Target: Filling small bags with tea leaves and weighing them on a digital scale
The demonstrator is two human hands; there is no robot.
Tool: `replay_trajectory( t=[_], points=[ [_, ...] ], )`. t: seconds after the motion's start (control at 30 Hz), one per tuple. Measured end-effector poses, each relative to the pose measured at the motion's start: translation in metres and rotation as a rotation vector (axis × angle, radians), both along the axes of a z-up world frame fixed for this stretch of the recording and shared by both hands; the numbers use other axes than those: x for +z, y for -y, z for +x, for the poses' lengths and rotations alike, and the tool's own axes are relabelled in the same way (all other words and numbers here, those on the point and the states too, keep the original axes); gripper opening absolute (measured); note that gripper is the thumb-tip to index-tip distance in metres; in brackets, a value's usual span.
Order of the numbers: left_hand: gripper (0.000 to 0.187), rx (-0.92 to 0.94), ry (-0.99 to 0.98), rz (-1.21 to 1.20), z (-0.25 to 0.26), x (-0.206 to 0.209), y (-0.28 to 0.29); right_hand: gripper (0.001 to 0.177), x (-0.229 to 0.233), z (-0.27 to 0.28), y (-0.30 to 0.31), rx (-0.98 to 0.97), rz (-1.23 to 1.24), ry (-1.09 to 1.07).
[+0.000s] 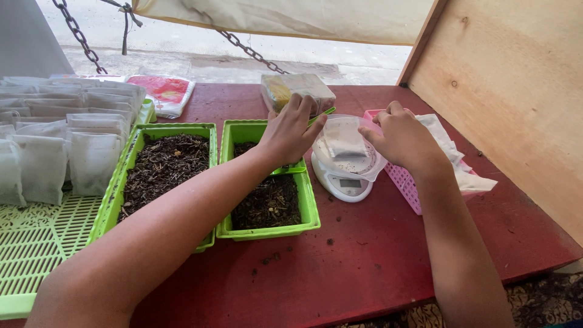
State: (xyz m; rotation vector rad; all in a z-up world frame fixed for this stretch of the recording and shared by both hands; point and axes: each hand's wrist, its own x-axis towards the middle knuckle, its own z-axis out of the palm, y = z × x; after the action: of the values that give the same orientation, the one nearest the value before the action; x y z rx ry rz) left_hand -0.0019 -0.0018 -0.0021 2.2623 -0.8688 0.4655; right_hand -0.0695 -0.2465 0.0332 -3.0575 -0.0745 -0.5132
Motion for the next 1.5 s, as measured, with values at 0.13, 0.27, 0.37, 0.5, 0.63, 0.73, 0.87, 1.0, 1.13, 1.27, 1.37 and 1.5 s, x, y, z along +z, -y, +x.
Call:
replay_trajectory(
  t=[0.13,0.27,0.37,0.5,0.63,0.73,0.87,1.0,1.13,1.27,1.37,1.5],
  points=[
    [0.041,-0.077,0.105,-0.062,-0.006,0.008,-0.001,0.053,0.005,-0.009,-0.012,-0.019,-0.009,-0.008],
    [0.043,-0.171,0.250,-0.027,-0.025,0.020,-0.006,0.044,0.004,-0.007,-0.020,-0.065,-0.025,-0.002],
    [0.046,-0.215,0.262,-0.010,-0.024,0.016,-0.005,0.041,0.003,-0.009,-0.029,-0.059,-0.095,0.019],
    [0.056,-0.233,0.227,-0.003,-0.018,0.012,-0.005,0.044,-0.002,-0.014,-0.037,-0.121,-0.192,-0.029],
    [0.061,-0.221,0.215,-0.012,-0.022,0.013,-0.006,0.043,-0.005,-0.008,-0.035,-0.147,-0.200,-0.040],
    [0.062,-0.208,0.210,0.010,-0.028,0.016,-0.007,0.042,-0.010,-0.004,-0.031,-0.156,-0.188,-0.023],
    [0.062,-0.209,0.179,0.017,-0.020,0.010,-0.005,0.027,-0.016,0.000,-0.029,-0.170,-0.146,-0.005],
    [0.059,-0.190,0.133,0.052,-0.017,0.008,-0.003,0.018,-0.022,0.012,-0.024,-0.126,-0.082,0.053],
    [0.044,-0.144,0.112,0.025,-0.003,0.002,0.004,0.014,-0.006,0.002,-0.031,-0.072,-0.026,0.129],
    [0.052,-0.029,0.073,-0.080,0.013,0.001,0.003,0.012,0.002,-0.005,-0.040,0.037,0.074,0.219],
    [0.060,-0.074,0.029,-0.109,0.017,0.006,-0.001,0.010,0.010,-0.014,-0.053,0.083,0.192,0.276],
    [0.047,-0.226,0.125,-0.200,0.040,-0.003,0.012,0.008,0.015,-0.020,-0.061,0.245,0.403,0.389]
  ],
)
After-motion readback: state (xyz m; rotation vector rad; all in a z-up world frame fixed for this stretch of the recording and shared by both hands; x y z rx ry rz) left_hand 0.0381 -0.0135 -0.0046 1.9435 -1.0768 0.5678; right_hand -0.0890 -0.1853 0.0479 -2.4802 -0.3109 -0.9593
